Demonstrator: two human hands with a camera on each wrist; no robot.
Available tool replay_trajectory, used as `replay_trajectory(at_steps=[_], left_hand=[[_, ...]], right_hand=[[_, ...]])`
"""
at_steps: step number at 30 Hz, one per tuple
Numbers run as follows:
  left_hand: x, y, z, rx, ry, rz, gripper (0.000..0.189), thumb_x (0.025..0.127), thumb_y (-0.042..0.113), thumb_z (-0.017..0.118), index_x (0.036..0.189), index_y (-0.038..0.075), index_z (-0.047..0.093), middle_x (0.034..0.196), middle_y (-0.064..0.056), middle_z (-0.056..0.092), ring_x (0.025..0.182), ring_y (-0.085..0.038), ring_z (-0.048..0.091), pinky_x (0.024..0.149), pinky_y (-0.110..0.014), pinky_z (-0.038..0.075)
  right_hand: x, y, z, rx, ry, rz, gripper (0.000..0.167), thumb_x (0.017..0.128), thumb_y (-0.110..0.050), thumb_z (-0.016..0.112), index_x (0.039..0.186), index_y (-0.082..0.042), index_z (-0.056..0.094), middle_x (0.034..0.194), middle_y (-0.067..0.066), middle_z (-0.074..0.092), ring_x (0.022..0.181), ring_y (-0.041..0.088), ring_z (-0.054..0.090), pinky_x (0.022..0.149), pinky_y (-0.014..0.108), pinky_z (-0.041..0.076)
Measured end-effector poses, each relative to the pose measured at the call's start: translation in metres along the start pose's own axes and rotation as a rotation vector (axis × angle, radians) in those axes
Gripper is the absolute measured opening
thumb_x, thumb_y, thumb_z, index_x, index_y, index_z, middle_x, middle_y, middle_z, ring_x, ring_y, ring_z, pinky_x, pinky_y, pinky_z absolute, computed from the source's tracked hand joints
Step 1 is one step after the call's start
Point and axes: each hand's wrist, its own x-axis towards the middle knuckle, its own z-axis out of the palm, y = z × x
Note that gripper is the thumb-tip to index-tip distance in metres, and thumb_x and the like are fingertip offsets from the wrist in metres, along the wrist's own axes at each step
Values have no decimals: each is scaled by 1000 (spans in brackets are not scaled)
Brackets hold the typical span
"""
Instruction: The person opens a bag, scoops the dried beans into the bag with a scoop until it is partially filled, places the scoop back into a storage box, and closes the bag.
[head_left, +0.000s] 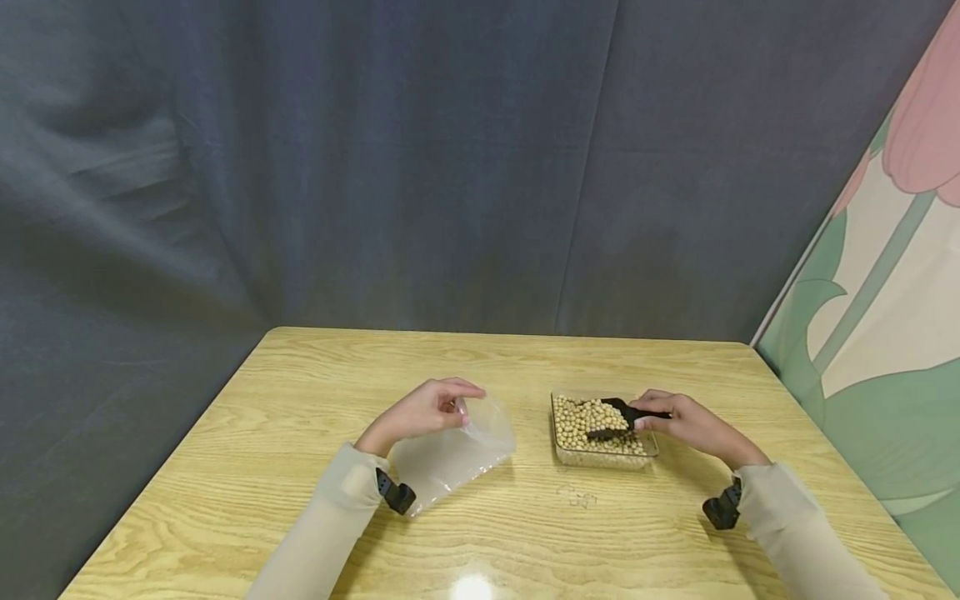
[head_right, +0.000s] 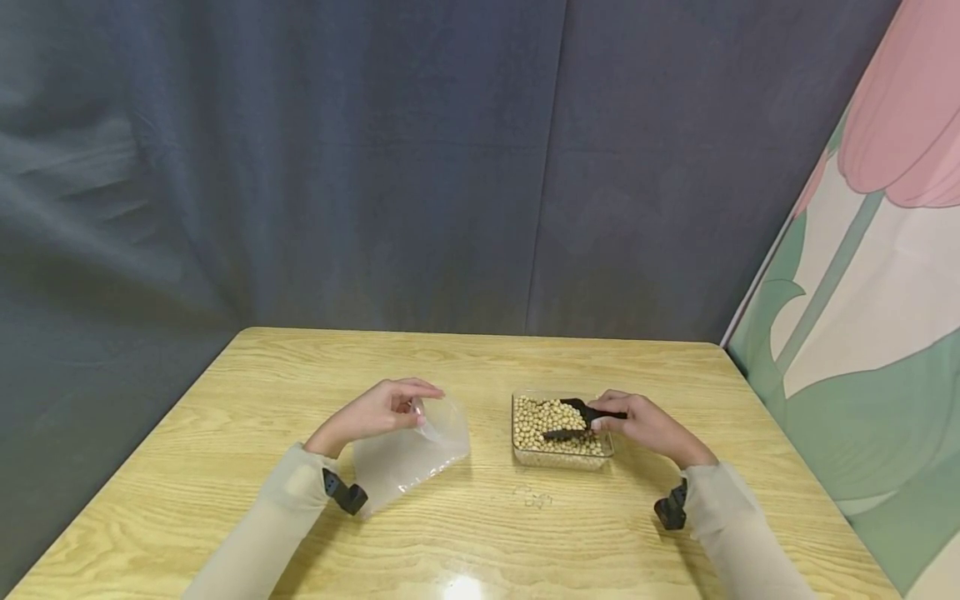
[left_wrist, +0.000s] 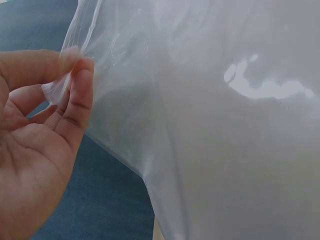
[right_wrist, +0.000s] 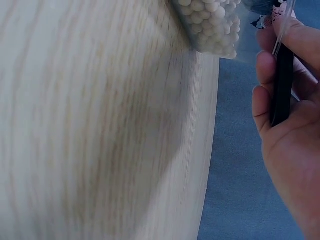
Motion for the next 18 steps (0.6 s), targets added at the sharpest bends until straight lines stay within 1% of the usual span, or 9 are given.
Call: replay_trajectory(at_steps=[6,10,13,14,18], left_hand=[[0,-2,0,14,-1,6,43,90,4,62,132,-1,56,137,-19,51,80,-10,53,70,-22,47],[0,-2,0,28,3,11,43,90,4,62,133,1,56,138,-19,50,81,-10,54,71,-22,47],[-1,-1,0,29,5,11,43,90,4,62,133,2,56,139,-18,50,80,-10,54,70,-22,46],[-1,-1,0,28,5,10,43,90,4,62,133,2,56,139,-18,50,80,-11,53,69,-22,46],[-1,-1,0,23,3,8,43,90,3,62,133,2,56,139,-18,50,80,-11,54,67,-22,45]], right_hand=[[0,0,1,-13,12,-7,51,94,-29,59,132,5,55,124,17,57,107,20,58,78,29,50],[0,2,2,-3,17,-16,49,95,-27,59,133,5,54,124,17,58,107,14,57,78,27,49],[-1,3,2,-1,21,-23,48,95,-26,58,133,5,54,125,17,57,109,16,57,79,27,49],[-1,4,2,-4,21,-25,48,96,-26,58,133,5,54,125,18,57,110,20,57,80,28,49],[-1,6,3,-16,30,-22,49,96,-27,57,133,5,54,128,19,56,115,31,55,83,32,50]])
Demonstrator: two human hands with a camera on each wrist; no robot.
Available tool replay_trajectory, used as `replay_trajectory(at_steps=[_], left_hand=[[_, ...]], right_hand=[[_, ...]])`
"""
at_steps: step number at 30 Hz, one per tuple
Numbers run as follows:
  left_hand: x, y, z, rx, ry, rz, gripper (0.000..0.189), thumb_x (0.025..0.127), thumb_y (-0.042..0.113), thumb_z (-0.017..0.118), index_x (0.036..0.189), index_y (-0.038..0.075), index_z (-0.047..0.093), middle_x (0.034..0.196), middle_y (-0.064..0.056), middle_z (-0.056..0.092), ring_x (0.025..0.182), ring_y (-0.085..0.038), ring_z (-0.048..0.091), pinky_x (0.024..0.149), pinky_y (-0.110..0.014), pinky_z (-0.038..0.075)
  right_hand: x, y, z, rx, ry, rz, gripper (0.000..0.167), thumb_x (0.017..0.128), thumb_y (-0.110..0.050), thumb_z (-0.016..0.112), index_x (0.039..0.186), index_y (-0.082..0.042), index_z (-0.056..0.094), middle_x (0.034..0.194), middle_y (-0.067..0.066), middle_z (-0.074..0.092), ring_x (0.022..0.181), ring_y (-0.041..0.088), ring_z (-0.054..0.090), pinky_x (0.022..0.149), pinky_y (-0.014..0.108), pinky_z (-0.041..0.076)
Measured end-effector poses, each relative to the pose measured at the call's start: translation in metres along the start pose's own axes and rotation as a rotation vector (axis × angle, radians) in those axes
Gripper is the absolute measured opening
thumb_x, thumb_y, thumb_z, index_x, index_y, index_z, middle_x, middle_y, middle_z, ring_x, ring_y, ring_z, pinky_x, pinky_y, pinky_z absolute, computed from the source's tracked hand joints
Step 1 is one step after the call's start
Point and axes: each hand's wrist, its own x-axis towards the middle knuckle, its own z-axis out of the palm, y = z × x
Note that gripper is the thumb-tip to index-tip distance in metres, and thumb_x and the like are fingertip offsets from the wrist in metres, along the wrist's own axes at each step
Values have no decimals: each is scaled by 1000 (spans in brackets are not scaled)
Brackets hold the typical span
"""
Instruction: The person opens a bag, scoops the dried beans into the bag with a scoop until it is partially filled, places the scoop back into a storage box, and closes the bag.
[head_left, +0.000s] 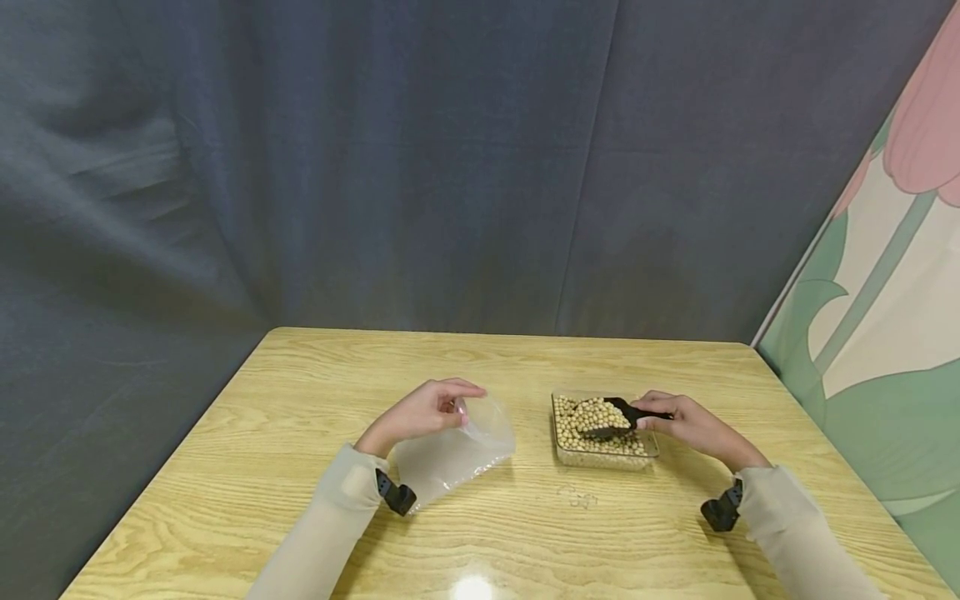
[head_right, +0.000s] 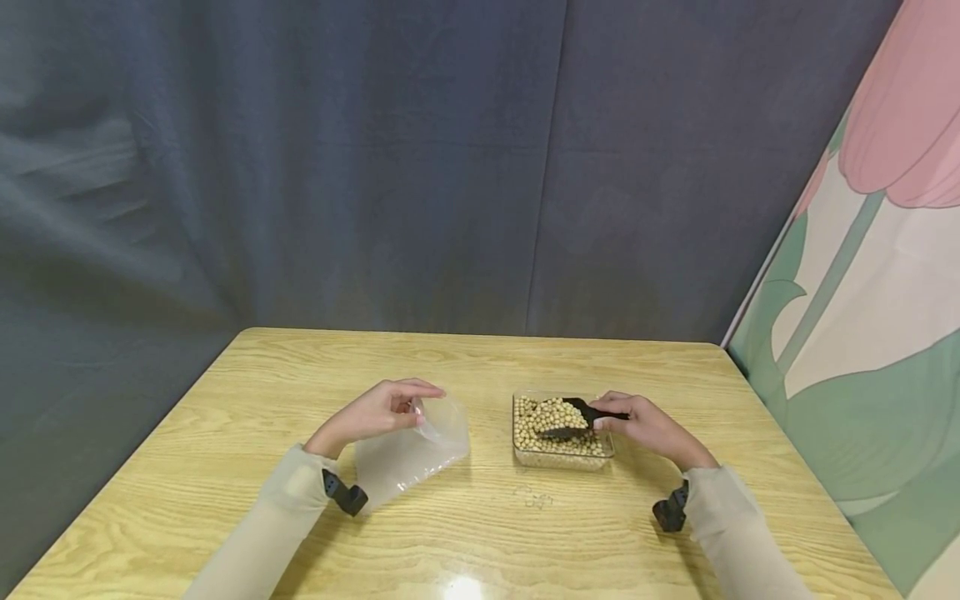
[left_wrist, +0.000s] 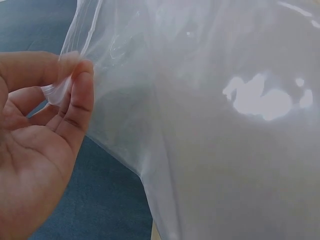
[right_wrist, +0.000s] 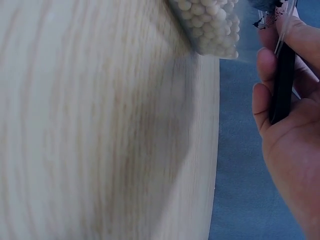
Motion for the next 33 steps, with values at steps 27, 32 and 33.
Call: replay_trajectory(at_steps=[27,32,33], left_hand=[[-1,-1,-1,-4,1,-11,45,89,2,57,134,5,56,141,-15,49,77,-11,52,67,-23,44],[-1,-1,-2,-26,-4,7,44,90,0,58,134,3,56,138,-18,50,78,-11,52,66,-22,43],[0,-1,-2,-25,-7,14,44,90,0,58,134,2,55,137,-19,51,78,-11,52,66,-22,43]], right_hand=[[-2,-4,-1,35,15,-6,48,96,-21,57,133,8,52,133,29,51,121,48,48,87,46,50],[-2,-4,-1,56,10,14,49,96,-21,57,134,8,50,135,32,47,122,50,46,89,51,48],[-1,-4,-1,58,11,17,49,96,-22,57,134,8,50,136,32,47,123,50,46,89,51,48]])
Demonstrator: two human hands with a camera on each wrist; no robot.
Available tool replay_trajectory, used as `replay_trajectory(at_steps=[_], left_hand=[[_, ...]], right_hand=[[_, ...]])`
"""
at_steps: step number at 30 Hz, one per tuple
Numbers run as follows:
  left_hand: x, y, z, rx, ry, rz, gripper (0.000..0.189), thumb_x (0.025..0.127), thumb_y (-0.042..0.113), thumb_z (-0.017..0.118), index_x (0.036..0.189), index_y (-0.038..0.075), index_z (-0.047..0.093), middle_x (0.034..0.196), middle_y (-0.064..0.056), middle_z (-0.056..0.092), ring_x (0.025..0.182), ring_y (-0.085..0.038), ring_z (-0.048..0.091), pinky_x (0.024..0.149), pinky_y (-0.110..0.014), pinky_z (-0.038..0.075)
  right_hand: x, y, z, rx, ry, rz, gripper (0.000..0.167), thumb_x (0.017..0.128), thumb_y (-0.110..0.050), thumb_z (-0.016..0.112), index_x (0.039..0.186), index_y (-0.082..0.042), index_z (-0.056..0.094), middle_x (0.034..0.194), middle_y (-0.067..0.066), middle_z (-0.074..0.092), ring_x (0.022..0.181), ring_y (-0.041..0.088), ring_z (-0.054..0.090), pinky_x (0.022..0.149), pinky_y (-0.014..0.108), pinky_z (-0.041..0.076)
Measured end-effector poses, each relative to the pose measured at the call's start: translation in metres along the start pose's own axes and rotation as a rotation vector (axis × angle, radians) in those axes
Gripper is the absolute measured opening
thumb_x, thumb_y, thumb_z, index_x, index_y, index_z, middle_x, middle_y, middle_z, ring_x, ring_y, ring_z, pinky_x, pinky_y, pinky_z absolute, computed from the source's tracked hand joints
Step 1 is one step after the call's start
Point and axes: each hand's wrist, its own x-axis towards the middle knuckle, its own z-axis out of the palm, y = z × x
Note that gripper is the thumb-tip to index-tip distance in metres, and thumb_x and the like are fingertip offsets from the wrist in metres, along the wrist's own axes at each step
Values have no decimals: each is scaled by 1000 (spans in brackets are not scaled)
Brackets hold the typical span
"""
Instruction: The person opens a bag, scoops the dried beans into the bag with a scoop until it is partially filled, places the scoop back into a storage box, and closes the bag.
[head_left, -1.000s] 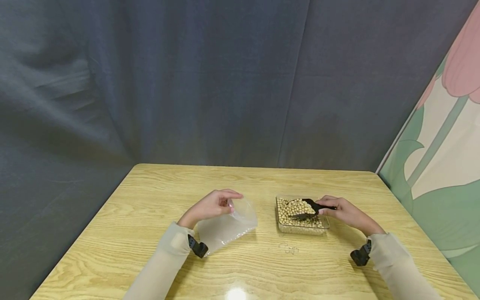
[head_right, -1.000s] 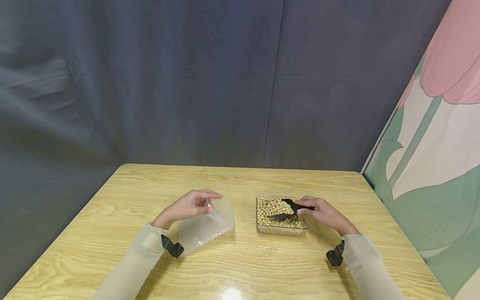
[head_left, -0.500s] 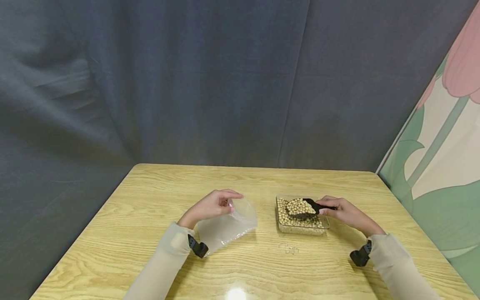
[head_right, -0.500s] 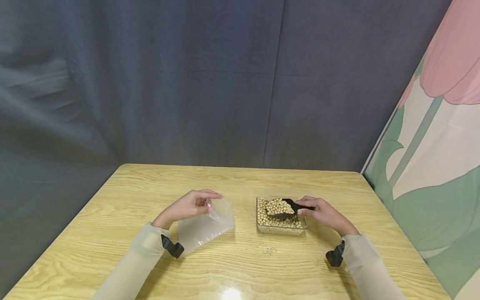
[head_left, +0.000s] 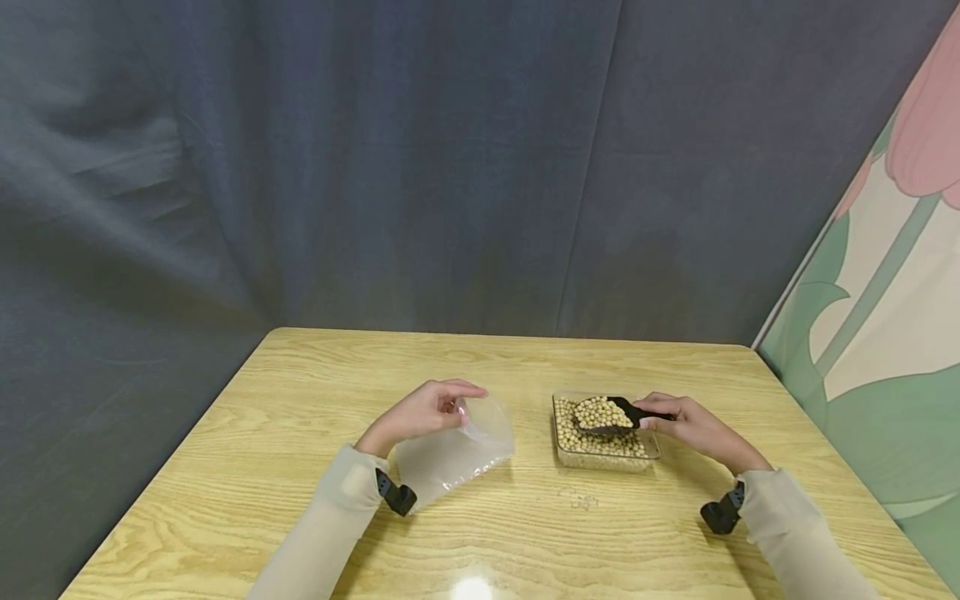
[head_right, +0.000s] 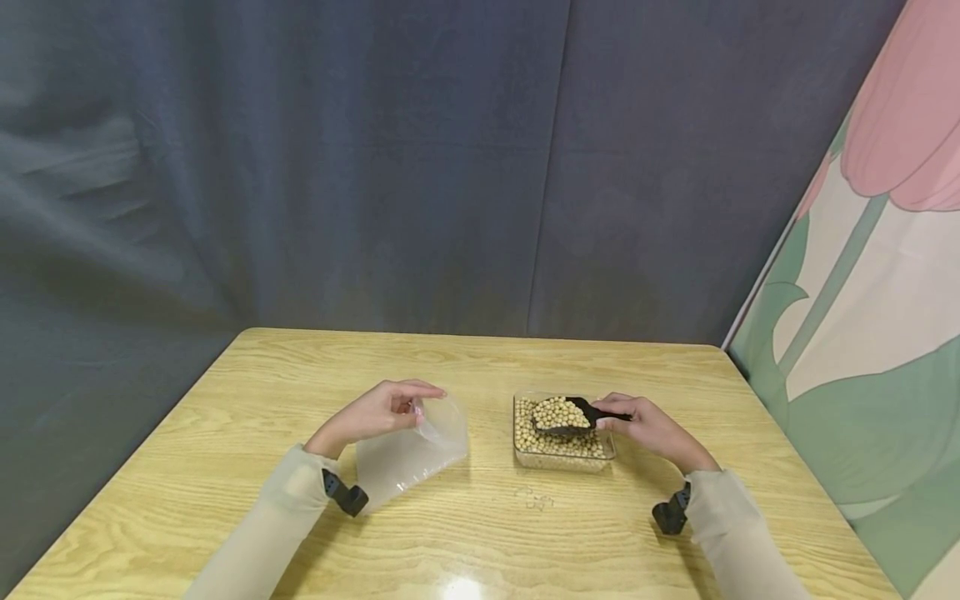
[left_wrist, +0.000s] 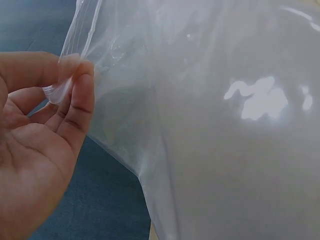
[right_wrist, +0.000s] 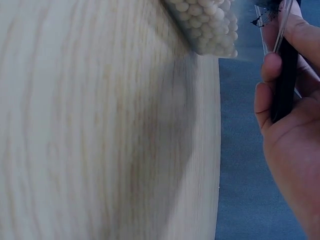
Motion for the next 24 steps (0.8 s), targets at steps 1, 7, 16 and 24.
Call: replay_trajectory(at_steps=[1,7,16,24], left_hand=[[0,0,0,1,-3,5,44,90,0,58,134,2,55,136,-19,52,77,-11,51,66,-22,42],[1,0,1,2,-10,6,44,90,-1,58,133,3,56,133,-17,53,77,-11,50,66,-22,41],[2,-2,2,-15,-14,10,46,88,-3,56,134,2,55,134,-17,53,76,-11,49,66,-22,40],[3,-2,3,-26,-8,-7,46,88,-4,54,134,3,56,135,-16,52,75,-12,48,67,-22,40]], right_hand=[[0,0,0,2,4,7,49,96,-23,57,135,7,51,136,31,47,123,49,46,89,50,48],[1,0,-3,-34,37,5,46,96,-22,57,133,5,53,133,28,51,120,46,50,88,46,49],[5,-10,-9,-43,38,-6,50,96,-23,57,135,8,50,139,35,42,125,52,42,92,58,45],[14,-23,-9,-18,22,19,53,96,-29,57,137,4,50,144,33,38,133,52,32,99,62,38]])
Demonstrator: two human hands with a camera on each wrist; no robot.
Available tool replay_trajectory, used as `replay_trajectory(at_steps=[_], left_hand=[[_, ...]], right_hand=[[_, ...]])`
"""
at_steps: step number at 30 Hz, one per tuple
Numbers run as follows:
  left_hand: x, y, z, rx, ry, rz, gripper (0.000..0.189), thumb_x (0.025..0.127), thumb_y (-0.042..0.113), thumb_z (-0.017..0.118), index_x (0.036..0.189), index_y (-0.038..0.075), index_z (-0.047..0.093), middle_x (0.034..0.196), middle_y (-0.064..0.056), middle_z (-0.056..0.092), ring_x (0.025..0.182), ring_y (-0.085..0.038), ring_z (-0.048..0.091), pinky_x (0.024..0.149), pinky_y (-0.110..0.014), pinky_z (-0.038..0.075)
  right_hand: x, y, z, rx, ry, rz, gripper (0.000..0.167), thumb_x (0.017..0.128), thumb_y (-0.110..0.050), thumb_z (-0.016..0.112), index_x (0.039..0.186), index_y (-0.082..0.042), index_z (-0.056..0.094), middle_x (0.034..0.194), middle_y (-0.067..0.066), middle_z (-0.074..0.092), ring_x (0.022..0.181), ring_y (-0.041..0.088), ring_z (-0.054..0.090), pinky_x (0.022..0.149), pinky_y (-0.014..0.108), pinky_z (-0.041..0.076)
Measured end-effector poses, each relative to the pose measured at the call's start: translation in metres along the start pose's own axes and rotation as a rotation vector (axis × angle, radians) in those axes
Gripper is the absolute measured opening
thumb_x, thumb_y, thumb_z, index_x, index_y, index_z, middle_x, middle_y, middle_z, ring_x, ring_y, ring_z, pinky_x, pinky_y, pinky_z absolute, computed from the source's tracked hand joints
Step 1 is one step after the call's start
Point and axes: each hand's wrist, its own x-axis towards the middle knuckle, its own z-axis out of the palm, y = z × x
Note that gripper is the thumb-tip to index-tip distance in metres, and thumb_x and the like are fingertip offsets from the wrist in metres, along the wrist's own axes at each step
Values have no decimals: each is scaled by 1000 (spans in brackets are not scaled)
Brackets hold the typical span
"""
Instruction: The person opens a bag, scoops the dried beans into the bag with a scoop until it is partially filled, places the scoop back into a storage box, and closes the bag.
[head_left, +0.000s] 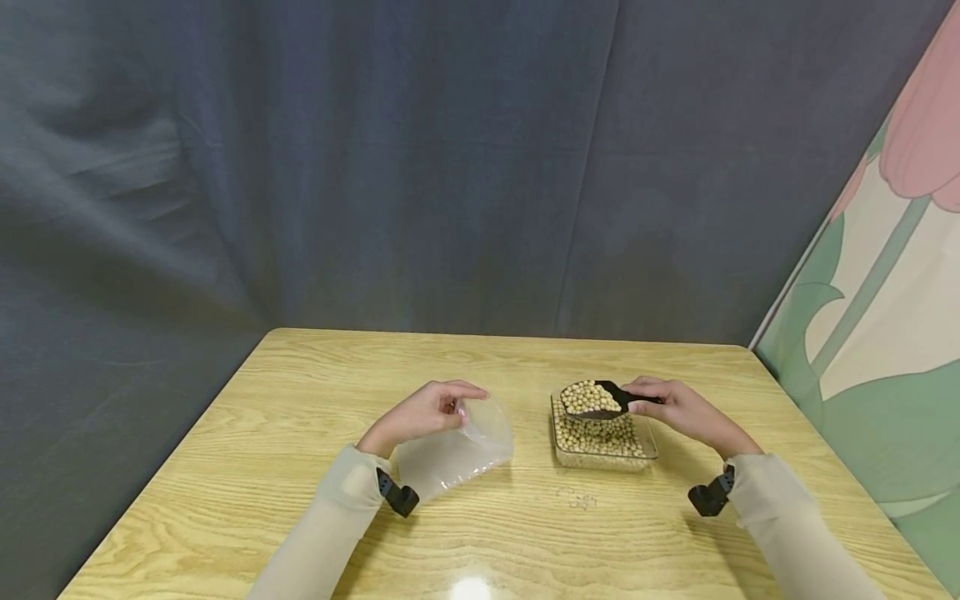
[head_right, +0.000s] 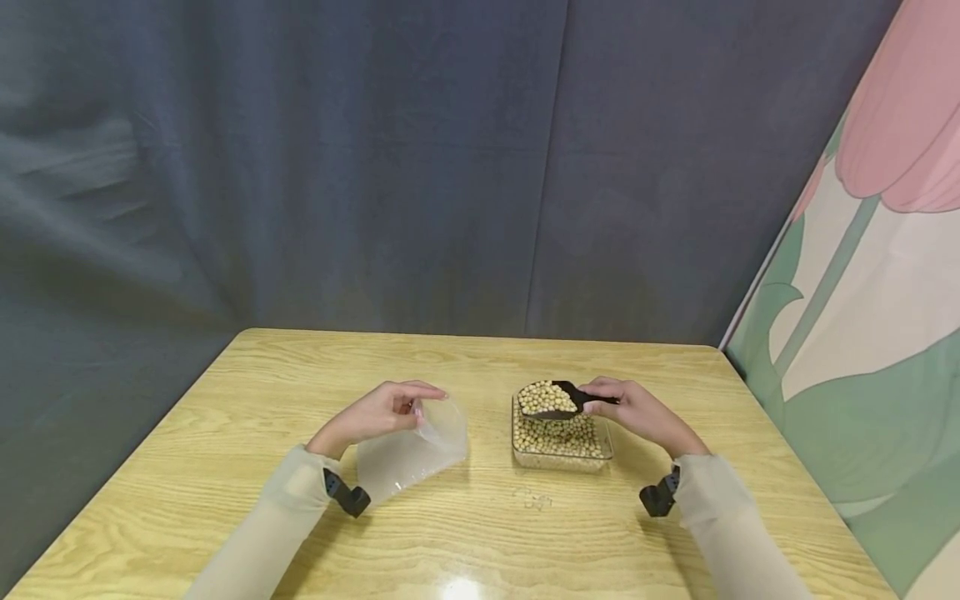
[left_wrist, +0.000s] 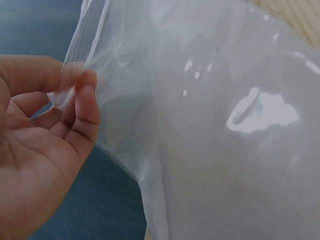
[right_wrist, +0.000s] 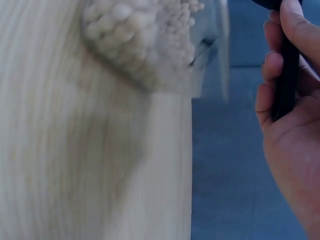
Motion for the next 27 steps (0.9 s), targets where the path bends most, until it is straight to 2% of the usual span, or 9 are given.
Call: replay_trajectory(at_steps=[8,14,23,27], left_hand=[[2,0,3,-16,2,11,46,87,-5,54,133,1,56,136,-19,51,76,-12,48,69,-23,41],[2,1,4,-8,31,-7,47,86,-4,56,132,2,58,137,-18,52,74,-12,47,67,-22,40],[3,3,6,-12,56,-33,48,84,-4,56,131,4,59,137,-15,54,77,-12,50,69,-24,43],[3,2,7,-4,65,-33,49,84,-5,56,131,5,59,132,-14,57,76,-13,50,67,-24,42]], right_hand=[[11,-19,2,11,-10,-30,50,96,-27,58,136,2,52,143,29,41,134,51,33,99,62,38],[22,-27,9,32,-26,-52,50,95,-27,58,136,1,52,144,28,42,135,49,33,101,61,36],[36,-38,20,70,-66,-84,49,95,-29,59,135,-1,54,139,24,49,131,45,40,100,58,40],[42,-42,25,97,-85,-104,47,95,-28,59,133,-2,57,135,21,53,127,41,46,98,53,44]])
